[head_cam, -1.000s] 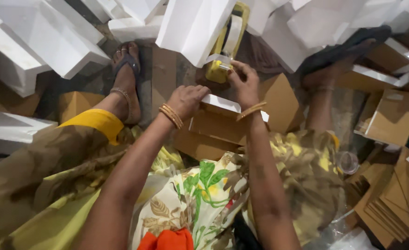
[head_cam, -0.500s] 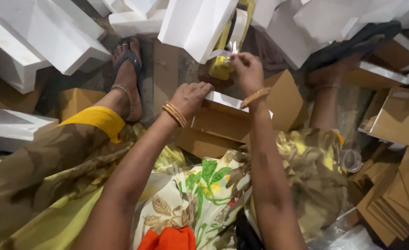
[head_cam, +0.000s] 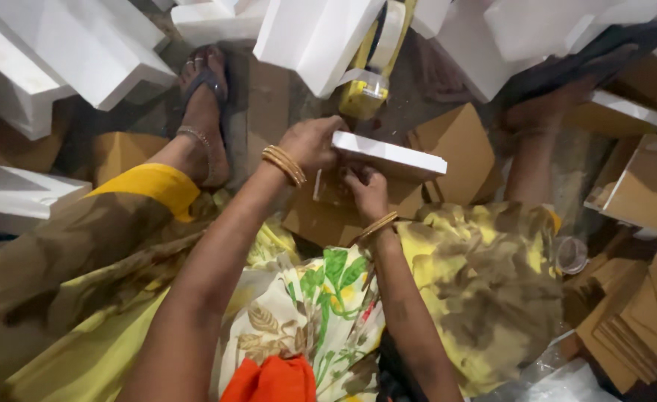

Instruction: The person sits on the floor and repeatedly assembles small cardboard boxes by inserting white foam inserts and sealing the flaps with a tape dispenser. The person handles boxes and foam pieces one at a time, using the tape dispenser to secure each box before moving to the next.

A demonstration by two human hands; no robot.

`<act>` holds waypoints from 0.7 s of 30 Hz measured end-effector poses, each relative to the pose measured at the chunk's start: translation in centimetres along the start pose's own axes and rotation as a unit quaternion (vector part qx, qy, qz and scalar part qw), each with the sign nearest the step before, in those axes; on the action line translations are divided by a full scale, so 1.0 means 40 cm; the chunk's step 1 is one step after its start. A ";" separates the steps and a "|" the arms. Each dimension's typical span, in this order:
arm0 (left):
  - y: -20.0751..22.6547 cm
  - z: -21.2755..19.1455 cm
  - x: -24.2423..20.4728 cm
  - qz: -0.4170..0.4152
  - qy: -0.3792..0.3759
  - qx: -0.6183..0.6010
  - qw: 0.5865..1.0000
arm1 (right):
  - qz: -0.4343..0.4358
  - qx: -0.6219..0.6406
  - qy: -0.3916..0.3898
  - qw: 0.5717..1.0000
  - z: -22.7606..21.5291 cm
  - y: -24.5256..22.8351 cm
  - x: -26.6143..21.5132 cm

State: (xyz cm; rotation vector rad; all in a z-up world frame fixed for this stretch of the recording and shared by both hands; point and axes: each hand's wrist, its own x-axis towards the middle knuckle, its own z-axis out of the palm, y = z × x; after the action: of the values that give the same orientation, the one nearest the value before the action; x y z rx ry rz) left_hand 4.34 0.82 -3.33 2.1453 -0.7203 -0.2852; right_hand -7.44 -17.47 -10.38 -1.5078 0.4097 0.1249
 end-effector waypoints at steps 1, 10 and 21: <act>-0.023 -0.001 0.001 -0.016 -0.036 -0.078 0.996 | 0.009 0.008 0.002 1.000 -0.005 0.011 -0.003; 0.018 0.087 -0.034 -0.112 0.060 -0.184 0.975 | 0.026 0.024 0.002 0.999 -0.010 0.064 0.013; -0.006 0.083 -0.046 -0.020 0.072 -0.117 0.990 | -0.123 -0.265 0.092 0.952 -0.007 -0.358 -0.116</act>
State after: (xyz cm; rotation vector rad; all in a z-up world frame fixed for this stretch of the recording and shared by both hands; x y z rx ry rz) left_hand 1.49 -0.13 -5.69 1.9364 -0.5343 -0.2218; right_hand -7.06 -17.96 4.67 -2.0991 0.3456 -0.1151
